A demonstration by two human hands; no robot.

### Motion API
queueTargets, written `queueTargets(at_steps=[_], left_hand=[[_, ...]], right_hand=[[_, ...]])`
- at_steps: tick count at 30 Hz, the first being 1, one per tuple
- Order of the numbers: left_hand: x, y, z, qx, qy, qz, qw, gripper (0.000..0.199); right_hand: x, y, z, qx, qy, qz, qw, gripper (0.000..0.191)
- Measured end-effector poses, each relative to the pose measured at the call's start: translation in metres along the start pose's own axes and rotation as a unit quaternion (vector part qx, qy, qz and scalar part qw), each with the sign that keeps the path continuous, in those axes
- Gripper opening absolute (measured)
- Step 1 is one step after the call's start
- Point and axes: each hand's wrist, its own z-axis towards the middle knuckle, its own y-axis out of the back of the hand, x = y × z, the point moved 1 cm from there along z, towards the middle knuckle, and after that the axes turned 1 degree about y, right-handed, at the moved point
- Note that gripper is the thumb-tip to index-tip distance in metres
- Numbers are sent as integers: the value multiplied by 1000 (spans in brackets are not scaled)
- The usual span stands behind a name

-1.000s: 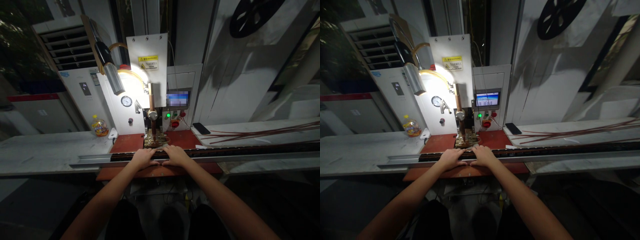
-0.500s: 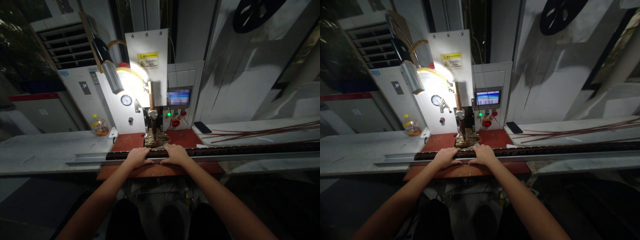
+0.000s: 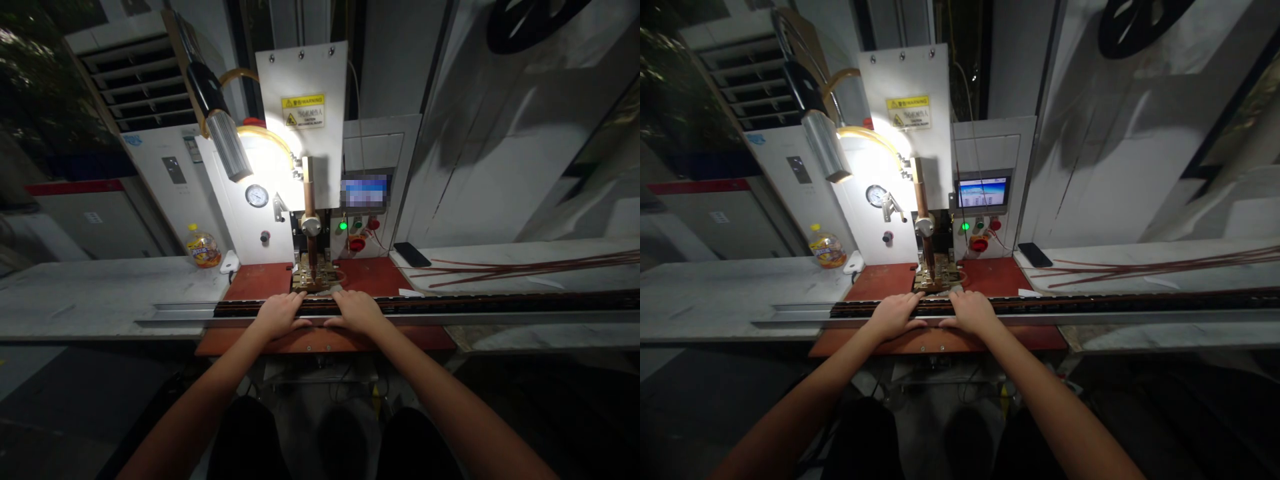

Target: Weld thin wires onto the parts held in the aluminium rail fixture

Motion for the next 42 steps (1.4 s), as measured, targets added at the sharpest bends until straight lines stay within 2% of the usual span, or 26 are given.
queueTargets(at_steps=[5,10,14,19,25,32,37,42], left_hand=[[0,4,2,15,-2,1,1000,84],[-2,17,6,50,-12,16,999,82],[-7,23,12,60,-15,18,998,90],[-18,18,21,43,-26,-19,999,100],[-26,7,21,26,0,-36,999,91],[-26,1,22,26,17,-20,999,95],[-26,1,24,33,35,-18,999,104],[-23,6,24,57,30,-23,998,124]], right_hand=[[1,4,1,20,-11,-1,1000,74],[2,5,2,23,-10,0,1000,75],[1,3,3,17,-13,2,1000,74],[-1,0,3,5,-8,1,1000,71],[-2,-2,3,12,-5,1,1000,71],[1,1,3,22,-15,6,1000,76],[0,4,3,13,-14,24,1000,77],[6,6,8,-1,7,4,1000,73]])
